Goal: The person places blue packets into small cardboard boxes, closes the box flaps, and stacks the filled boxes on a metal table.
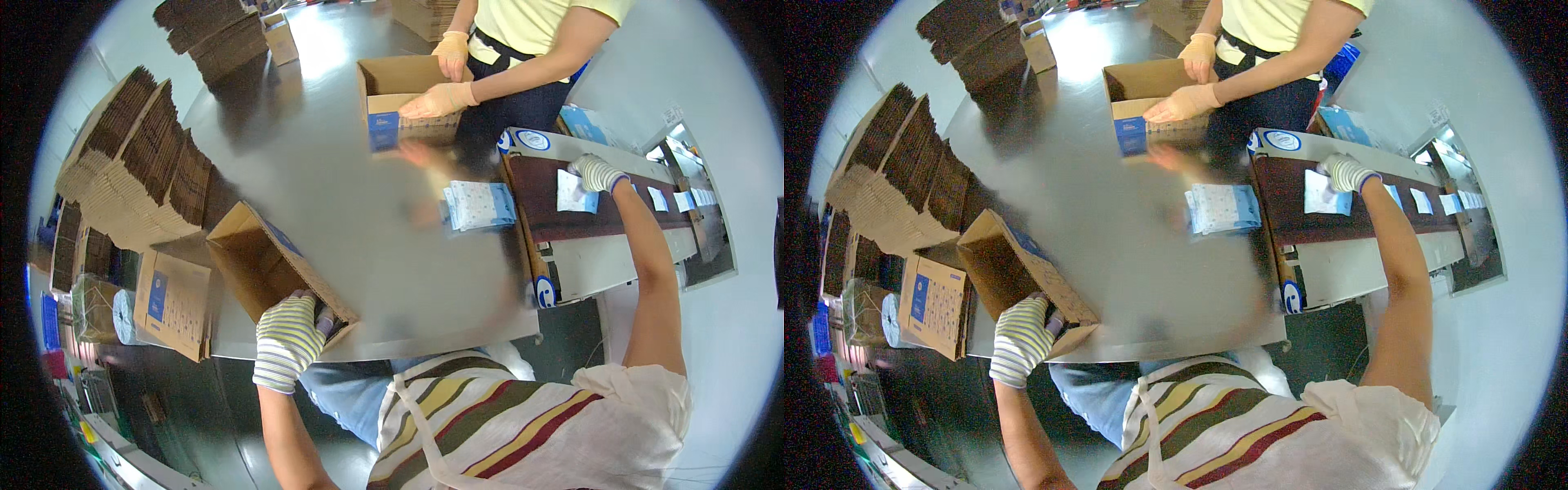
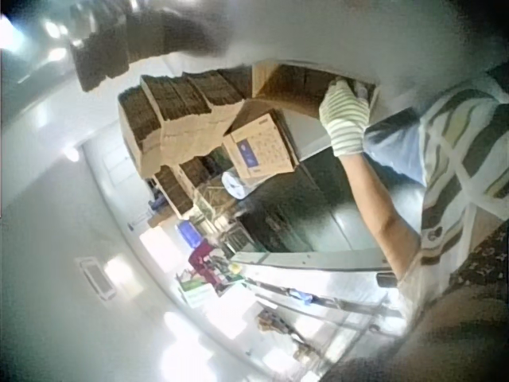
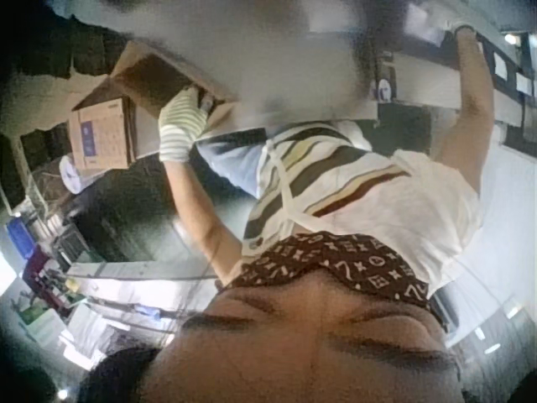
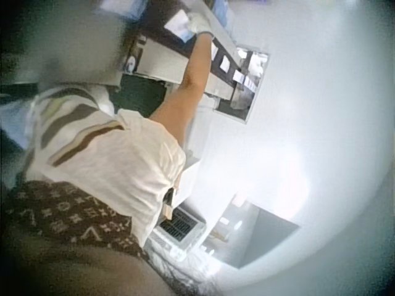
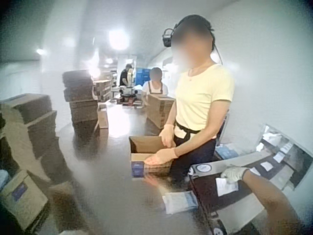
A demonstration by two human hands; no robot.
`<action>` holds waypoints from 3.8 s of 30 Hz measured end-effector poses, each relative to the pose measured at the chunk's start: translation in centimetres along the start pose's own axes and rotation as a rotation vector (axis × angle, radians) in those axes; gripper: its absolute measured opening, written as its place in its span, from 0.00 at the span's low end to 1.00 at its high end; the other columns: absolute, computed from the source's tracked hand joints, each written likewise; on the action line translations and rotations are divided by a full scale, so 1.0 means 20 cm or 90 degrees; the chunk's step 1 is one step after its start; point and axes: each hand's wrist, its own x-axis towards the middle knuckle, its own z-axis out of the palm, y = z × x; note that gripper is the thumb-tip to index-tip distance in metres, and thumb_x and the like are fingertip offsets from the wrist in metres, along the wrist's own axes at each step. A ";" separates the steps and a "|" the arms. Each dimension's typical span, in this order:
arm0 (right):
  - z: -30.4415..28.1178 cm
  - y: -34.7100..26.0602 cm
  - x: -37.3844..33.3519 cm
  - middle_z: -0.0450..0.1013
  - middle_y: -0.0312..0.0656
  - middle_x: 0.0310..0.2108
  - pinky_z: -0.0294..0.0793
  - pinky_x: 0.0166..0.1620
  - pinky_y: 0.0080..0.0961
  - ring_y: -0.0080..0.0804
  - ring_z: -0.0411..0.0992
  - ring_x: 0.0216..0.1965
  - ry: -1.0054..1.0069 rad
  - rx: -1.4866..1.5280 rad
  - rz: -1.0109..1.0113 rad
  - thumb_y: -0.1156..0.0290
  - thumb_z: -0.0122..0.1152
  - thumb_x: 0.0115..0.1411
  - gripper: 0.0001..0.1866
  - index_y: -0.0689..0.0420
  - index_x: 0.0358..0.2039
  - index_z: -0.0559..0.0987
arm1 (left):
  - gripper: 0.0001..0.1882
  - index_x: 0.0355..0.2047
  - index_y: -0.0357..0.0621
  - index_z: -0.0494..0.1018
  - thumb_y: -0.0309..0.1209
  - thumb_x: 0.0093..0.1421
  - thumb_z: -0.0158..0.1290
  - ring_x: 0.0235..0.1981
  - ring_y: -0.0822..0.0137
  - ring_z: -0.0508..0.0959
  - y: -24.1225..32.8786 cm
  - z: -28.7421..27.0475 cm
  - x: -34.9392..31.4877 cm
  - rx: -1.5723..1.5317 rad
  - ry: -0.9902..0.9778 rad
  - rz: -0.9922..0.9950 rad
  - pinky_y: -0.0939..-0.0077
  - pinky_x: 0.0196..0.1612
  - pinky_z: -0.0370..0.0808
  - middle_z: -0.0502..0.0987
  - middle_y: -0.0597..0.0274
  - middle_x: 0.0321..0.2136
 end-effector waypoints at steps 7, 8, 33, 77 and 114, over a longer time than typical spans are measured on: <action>-0.16 -0.66 0.18 0.74 0.51 0.39 0.69 0.47 0.35 0.43 0.72 0.44 0.091 0.094 -0.321 0.66 0.66 0.45 0.25 0.60 0.44 0.72 | 0.21 0.38 0.35 0.74 0.42 0.53 0.52 0.37 0.50 0.77 -0.04 0.03 -0.02 0.024 0.012 -0.001 0.62 0.42 0.73 0.77 0.46 0.34; -0.11 -0.67 0.26 0.74 0.51 0.39 0.69 0.47 0.35 0.43 0.72 0.44 0.076 0.117 -0.364 0.67 0.65 0.45 0.25 0.60 0.45 0.72 | 0.20 0.37 0.35 0.74 0.41 0.53 0.53 0.37 0.50 0.77 -0.03 0.03 0.00 0.018 0.011 0.002 0.62 0.41 0.73 0.77 0.46 0.34; -0.58 -2.33 -0.21 0.71 0.44 0.48 0.65 0.56 0.30 0.35 0.67 0.52 0.400 0.491 -1.055 0.66 0.65 0.49 0.27 0.59 0.50 0.71 | 0.23 0.40 0.33 0.72 0.42 0.54 0.49 0.38 0.48 0.76 -0.08 0.00 -0.01 -0.008 -0.057 -0.056 0.60 0.45 0.71 0.76 0.42 0.35; -0.05 -1.76 -0.36 0.71 0.42 0.36 0.69 0.47 0.41 0.42 0.69 0.41 0.618 0.370 -0.752 0.58 0.67 0.45 0.20 0.55 0.35 0.73 | 0.27 0.48 0.39 0.68 0.45 0.54 0.51 0.48 0.54 0.72 -0.15 -0.01 0.14 0.180 -0.129 -0.126 0.61 0.52 0.66 0.72 0.51 0.46; 0.05 -1.32 -0.04 0.73 0.43 0.29 0.70 0.32 0.33 0.35 0.70 0.27 0.210 -0.318 -0.708 0.66 0.55 0.52 0.15 0.58 0.40 0.74 | 0.16 0.33 0.44 0.79 0.42 0.55 0.50 0.37 0.56 0.79 -0.14 -0.10 0.06 0.044 -0.072 -0.154 0.62 0.38 0.74 0.78 0.51 0.36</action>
